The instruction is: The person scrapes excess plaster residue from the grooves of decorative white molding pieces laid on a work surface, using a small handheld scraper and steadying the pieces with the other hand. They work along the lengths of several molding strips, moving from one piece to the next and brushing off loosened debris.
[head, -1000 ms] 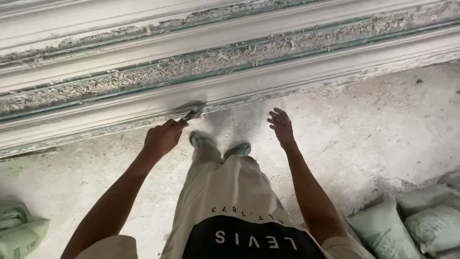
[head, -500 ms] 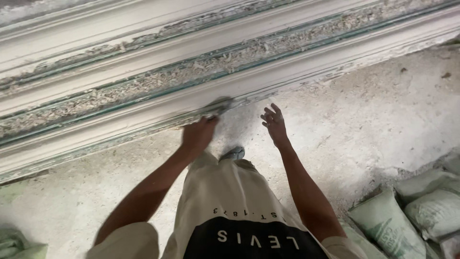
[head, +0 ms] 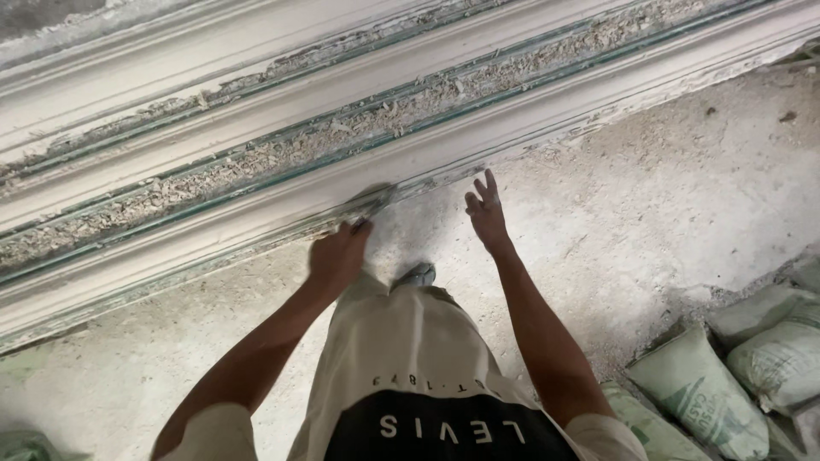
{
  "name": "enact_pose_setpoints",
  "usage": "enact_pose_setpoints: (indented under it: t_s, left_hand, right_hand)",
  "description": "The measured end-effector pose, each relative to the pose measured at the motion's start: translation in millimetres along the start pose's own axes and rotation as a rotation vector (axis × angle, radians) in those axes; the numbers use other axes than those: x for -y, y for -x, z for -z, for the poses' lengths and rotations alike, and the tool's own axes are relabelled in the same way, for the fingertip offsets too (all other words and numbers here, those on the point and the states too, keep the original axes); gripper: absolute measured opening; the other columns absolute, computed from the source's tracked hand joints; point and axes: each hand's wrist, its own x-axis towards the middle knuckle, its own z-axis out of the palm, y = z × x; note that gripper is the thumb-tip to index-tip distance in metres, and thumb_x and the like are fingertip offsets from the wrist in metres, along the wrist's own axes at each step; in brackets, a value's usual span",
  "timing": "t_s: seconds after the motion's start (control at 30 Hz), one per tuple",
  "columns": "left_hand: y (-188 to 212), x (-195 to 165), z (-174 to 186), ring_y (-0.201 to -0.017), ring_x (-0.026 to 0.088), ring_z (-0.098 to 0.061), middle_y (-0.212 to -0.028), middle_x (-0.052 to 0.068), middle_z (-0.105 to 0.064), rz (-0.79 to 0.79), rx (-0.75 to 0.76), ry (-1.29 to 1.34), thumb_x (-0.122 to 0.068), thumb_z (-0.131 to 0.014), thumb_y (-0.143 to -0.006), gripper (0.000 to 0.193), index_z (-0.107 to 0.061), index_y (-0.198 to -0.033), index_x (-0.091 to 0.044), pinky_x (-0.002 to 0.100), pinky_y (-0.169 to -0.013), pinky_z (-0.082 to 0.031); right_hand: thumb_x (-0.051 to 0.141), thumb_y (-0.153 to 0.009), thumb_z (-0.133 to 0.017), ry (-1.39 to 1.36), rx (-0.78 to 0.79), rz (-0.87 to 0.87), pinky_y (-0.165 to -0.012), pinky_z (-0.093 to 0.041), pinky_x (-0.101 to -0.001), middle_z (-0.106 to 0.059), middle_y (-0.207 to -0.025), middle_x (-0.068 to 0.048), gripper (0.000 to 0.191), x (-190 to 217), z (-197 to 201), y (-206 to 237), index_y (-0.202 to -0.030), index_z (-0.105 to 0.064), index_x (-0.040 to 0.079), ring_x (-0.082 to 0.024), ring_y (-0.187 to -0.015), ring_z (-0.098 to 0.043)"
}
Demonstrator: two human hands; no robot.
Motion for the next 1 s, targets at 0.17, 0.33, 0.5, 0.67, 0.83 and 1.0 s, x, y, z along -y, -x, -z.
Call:
enact_pose_setpoints:
  t_s: [0.17,0.33,0.5,0.67,0.83,1.0]
  left_hand:
    - [-49,-53,-31,-0.071,0.035,-0.07,-0.089,0.016,-0.071,0.086,0.03,0.221,-0.03,-0.048,-0.111,0.029,-0.068,-0.121,-0.012,0.049,-0.061,-0.053]
    - [-30,-34,-17,-0.059,0.035,-0.068,-0.089,0.019,-0.067,-0.081,-0.148,0.097,-0.019,-0.05,-0.103,0.03,-0.068,-0.127,-0.018,0.051,-0.046,-0.052]
    - [-45,-49,-5,-0.063,0.036,-0.069,-0.083,0.017,-0.069,-0.042,-0.088,0.088,-0.02,-0.051,-0.1,0.033,-0.068,-0.128,-0.021,0.052,-0.05,-0.052]
    - [-103,-114,-11,-0.072,0.037,-0.071,-0.091,0.019,-0.069,-0.09,-0.121,0.155,-0.02,-0.052,-0.101,0.026,-0.067,-0.122,-0.017,0.053,-0.057,-0.055]
    - [-88,-103,1,-0.061,0.038,-0.069,-0.089,0.021,-0.068,-0.118,-0.146,0.075,-0.017,-0.054,-0.096,0.029,-0.067,-0.122,-0.016,0.051,-0.052,-0.054]
    - [-106,-130,-4,-0.071,0.036,-0.07,-0.084,0.014,-0.07,-0.135,-0.137,0.195,-0.021,-0.056,-0.103,0.017,-0.068,-0.112,-0.014,0.052,-0.061,-0.054]
  right_hand:
    - [0.014,-0.104,-0.056,-0.008,0.011,-0.069,-0.086,-0.056,-0.0306,-0.039,-0.162,-0.023,0.081,7,-10,-4,-0.166,-0.004,0.011,-0.019,-0.111,-0.062]
    - [0.012,-0.102,-0.055,-0.163,0.004,-0.094,-0.096,-0.055,-0.0318,-0.039,-0.161,-0.021,0.08,6,-5,-2,-0.164,-0.004,0.01,-0.026,-0.127,-0.06]
    - [0.013,-0.104,-0.055,-0.232,-0.011,-0.077,-0.096,-0.054,-0.0327,-0.047,-0.158,-0.021,0.07,3,10,7,-0.164,-0.018,0.006,-0.024,-0.125,-0.062]
    - [0.016,-0.103,-0.055,-0.206,-0.017,-0.064,-0.097,-0.055,-0.0353,-0.05,-0.155,-0.021,0.071,7,13,9,-0.163,-0.018,0.007,-0.025,-0.12,-0.063]
    - [0.017,-0.105,-0.056,-0.345,-0.063,-0.009,-0.106,-0.051,-0.0412,-0.044,-0.157,-0.021,0.069,2,53,24,-0.164,-0.021,0.008,-0.027,-0.129,-0.059]
    - [0.017,-0.104,-0.054,-0.258,-0.174,-0.139,-0.106,-0.051,-0.0425,-0.047,-0.156,-0.019,0.062,-9,73,38,-0.16,-0.028,0.008,-0.027,-0.132,-0.057]
